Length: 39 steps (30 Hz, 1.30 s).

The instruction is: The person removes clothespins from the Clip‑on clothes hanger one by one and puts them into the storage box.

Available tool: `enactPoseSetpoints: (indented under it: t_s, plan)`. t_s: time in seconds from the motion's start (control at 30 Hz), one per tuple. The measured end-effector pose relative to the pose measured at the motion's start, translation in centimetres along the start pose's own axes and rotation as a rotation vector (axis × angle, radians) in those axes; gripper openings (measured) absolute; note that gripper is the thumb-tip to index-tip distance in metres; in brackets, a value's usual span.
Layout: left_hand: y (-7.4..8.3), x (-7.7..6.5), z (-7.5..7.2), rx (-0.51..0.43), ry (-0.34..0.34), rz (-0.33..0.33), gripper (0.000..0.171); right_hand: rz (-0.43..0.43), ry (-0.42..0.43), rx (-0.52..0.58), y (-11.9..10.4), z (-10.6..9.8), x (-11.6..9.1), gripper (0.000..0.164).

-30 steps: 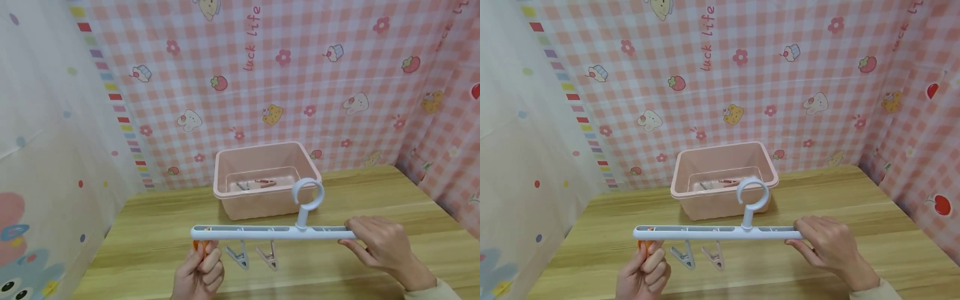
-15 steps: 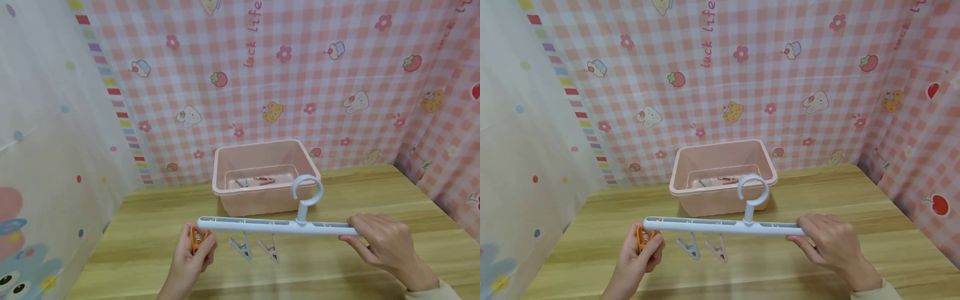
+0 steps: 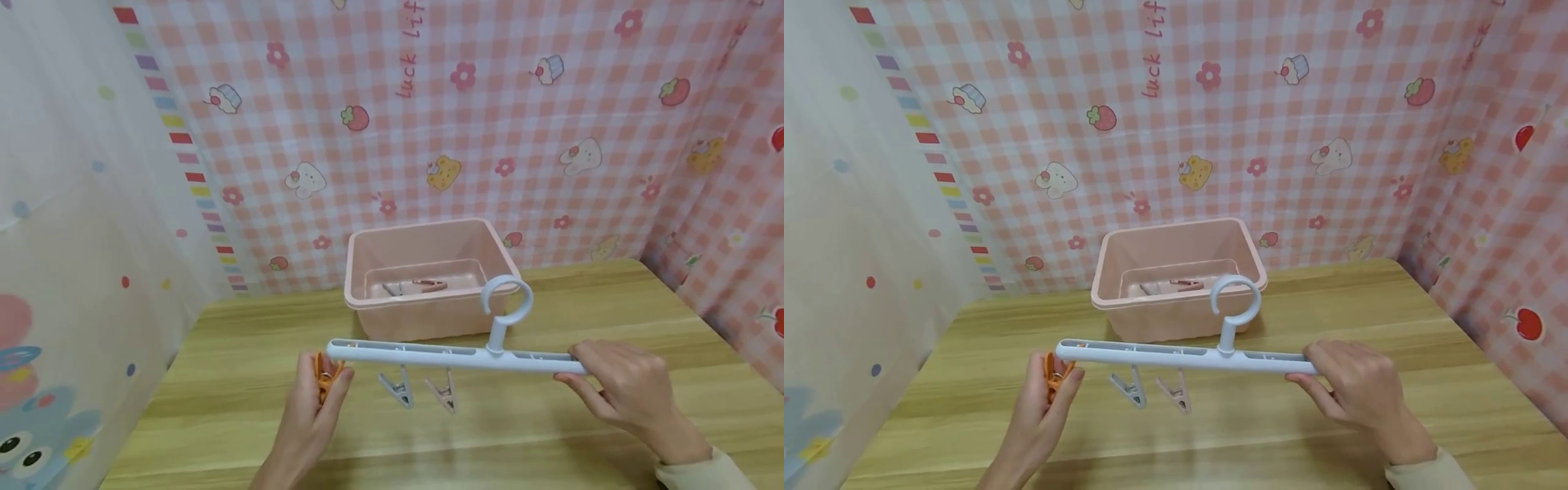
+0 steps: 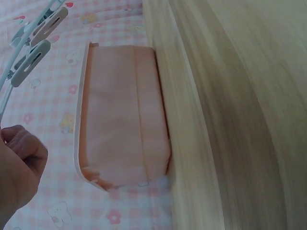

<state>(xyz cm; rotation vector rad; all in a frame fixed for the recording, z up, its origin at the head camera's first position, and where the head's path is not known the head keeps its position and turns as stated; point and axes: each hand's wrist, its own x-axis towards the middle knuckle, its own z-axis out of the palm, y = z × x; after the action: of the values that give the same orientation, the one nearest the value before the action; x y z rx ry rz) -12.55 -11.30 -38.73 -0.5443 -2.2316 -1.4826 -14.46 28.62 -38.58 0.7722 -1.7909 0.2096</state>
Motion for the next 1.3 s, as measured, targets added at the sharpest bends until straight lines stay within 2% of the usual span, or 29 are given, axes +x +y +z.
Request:
enactPoseSetpoints:
  t_s: [0.1, 0.17, 0.23, 0.37, 0.5, 0.63, 0.7, 0.77, 0.83, 0.9, 1.03, 1.13, 1.17, 1.23, 1.3]
  plan:
    - [-0.2, 0.0, 0.0, -0.077, -0.061, 0.066, 0.013, -0.01, 0.01, 0.003, 0.4, -0.1, 0.2, 0.06]
    - [-0.1, 0.0, -0.2, -0.095, -0.098, 0.078, 0.01, -0.016, 0.013, -0.002, 0.6, -0.2, 0.3, 0.06]
    - [-0.1, 0.0, -0.5, -0.082, -0.119, 0.071, 0.009, -0.02, 0.017, -0.009, 0.7, -0.3, 0.3, 0.06]
    - [0.0, 0.0, -1.2, 0.002, -0.111, 0.078, 0.009, -0.015, 0.022, -0.014, 0.5, -0.3, 0.1, 0.06]
    - [-0.3, 0.3, -1.3, 0.098, -0.076, 0.195, 0.007, -0.01, 0.021, -0.017, 0.4, -0.3, -0.1, 0.059]
    - [-0.8, 0.6, -0.8, 0.235, 0.021, 0.332, 0.01, -0.014, 0.027, -0.021, 0.3, -0.3, -0.1, 0.059]
    - [-1.0, 0.7, -0.5, 0.277, 0.082, 0.371, 0.014, -0.024, 0.039, -0.017, 0.3, -0.2, 0.0, 0.059]
    - [-1.0, 0.7, -0.1, 0.257, 0.125, 0.382, 0.016, -0.039, 0.053, -0.011, 0.2, -0.1, 0.1, 0.058]
    - [-0.7, 0.6, 0.4, 0.12, 0.118, 0.336, 0.014, -0.052, 0.075, -0.007, 0.2, 0.0, 0.2, 0.058]
    - [-0.2, 0.4, 0.8, -0.12, 0.042, 0.272, 0.015, -0.06, 0.089, -0.003, 0.1, 0.0, 0.3, 0.058]
    - [0.7, 0.3, 1.5, -0.818, -0.182, 0.138, 0.033, -0.058, 0.107, 0.017, 0.1, 0.3, 0.4, 0.059]
    - [1.0, 0.3, 1.7, -1.254, -0.353, 0.062, 0.045, -0.059, 0.105, 0.033, 0.1, 0.6, 0.3, 0.059]
    - [1.1, 0.3, 1.8, -1.353, -0.399, 0.036, 0.047, -0.062, 0.102, 0.035, 0.1, 0.6, 0.3, 0.059]
    - [1.1, 0.1, 1.8, -1.491, -0.478, -0.006, 0.05, -0.067, 0.098, 0.045, 0.2, 0.7, 0.1, 0.058]
    - [1.1, 0.0, 1.7, -1.532, -0.518, -0.026, 0.05, -0.074, 0.099, 0.055, 0.3, 0.7, 0.1, 0.058]
